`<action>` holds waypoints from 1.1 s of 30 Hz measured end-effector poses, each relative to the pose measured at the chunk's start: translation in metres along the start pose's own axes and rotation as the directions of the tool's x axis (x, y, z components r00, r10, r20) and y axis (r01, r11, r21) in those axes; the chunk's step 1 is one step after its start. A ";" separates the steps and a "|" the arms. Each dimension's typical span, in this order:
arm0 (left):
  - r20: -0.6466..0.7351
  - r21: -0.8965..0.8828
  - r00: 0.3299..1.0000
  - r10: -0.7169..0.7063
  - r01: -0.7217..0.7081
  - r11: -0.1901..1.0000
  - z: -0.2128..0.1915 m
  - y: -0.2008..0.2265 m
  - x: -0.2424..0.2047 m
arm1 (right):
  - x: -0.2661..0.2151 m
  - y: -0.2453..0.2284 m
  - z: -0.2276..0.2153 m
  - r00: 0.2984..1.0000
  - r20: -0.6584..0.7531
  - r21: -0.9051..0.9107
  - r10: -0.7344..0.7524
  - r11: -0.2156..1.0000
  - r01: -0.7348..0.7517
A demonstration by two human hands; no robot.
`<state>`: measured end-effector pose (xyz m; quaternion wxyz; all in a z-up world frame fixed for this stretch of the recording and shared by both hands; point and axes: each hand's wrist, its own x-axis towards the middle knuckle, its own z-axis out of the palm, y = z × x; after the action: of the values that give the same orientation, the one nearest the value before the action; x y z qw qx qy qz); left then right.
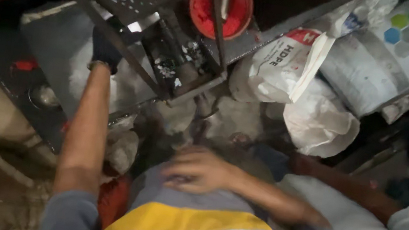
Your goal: The person operates a manual molding machine by repeatedly pulling a lever to cycle the press, then removes a small red molded part from the mold and places it on a metal tray. The person also adds red plastic pellets into the machine hopper during the process.
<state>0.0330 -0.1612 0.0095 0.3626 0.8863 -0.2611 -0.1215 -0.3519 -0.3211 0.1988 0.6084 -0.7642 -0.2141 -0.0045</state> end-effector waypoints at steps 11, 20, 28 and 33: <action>0.101 0.040 0.992 0.070 -0.075 0.996 0.034 -0.016 0.030 | 0.057 0.138 0.153 0.840 0.446 -0.485 0.309 0.872 -0.063; 0.065 0.081 0.997 0.033 -0.038 0.996 0.001 -0.035 -0.060 | -0.141 0.179 -0.104 0.461 -0.796 -0.034 0.392 0.732 -0.680; 0.338 -0.110 0.923 -0.184 0.233 0.966 -0.008 -0.040 -0.270 | -0.250 0.327 -0.123 -0.362 -0.627 0.612 0.690 0.148 -0.777; 0.523 -0.211 0.824 -0.217 0.372 0.904 0.051 -0.051 -0.292 | -0.230 0.308 -0.089 -0.373 -0.586 0.810 0.719 0.520 -0.271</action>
<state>-0.2118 0.0009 -0.0551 0.3934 0.7897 -0.1803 -0.4349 -0.4356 -0.5293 -0.1258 0.5997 -0.4058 0.6563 -0.2119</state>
